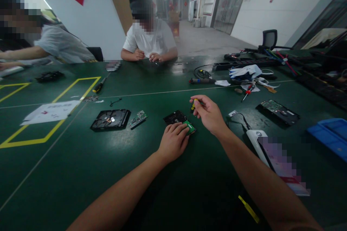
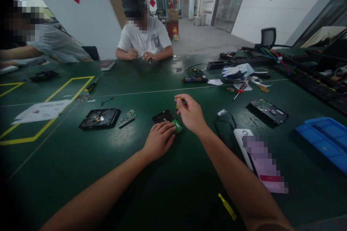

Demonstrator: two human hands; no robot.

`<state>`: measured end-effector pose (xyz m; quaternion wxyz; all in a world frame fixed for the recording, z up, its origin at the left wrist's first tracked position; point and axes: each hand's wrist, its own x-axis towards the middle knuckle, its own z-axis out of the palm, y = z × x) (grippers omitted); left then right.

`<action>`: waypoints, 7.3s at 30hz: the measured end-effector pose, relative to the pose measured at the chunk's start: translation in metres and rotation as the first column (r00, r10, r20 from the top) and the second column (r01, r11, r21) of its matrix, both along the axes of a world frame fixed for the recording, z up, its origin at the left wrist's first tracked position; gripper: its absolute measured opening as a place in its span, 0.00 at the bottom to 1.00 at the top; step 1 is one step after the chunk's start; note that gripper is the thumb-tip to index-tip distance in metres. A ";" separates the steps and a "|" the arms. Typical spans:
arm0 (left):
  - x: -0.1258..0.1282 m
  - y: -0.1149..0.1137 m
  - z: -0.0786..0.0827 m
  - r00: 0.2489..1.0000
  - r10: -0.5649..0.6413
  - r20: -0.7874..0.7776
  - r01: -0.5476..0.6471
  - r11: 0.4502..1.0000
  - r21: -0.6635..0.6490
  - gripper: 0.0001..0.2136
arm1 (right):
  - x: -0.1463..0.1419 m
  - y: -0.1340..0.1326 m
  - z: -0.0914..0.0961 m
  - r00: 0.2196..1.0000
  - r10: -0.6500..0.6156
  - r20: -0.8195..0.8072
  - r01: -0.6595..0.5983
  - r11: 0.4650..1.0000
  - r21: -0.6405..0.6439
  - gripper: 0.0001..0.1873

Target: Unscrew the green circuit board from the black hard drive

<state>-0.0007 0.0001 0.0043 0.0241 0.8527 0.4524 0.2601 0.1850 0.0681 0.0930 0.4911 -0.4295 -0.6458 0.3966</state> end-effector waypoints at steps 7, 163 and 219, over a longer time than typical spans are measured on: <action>0.000 0.000 0.000 1.000 -0.006 -0.001 0.006 1.000 0.010 0.17 | 0.000 0.002 -0.003 1.000 0.002 -0.010 -0.002 1.000 0.007 0.15; -0.085 0.071 -0.023 0.260 0.319 0.911 0.397 0.825 -0.403 0.20 | 0.039 -0.026 -0.082 0.958 0.113 0.263 -0.016 0.939 -0.342 0.12; -0.038 0.047 -0.018 0.894 0.260 0.366 -0.187 0.957 -0.223 0.16 | 0.032 -0.032 -0.077 0.865 -0.012 0.502 0.095 0.985 -0.141 0.11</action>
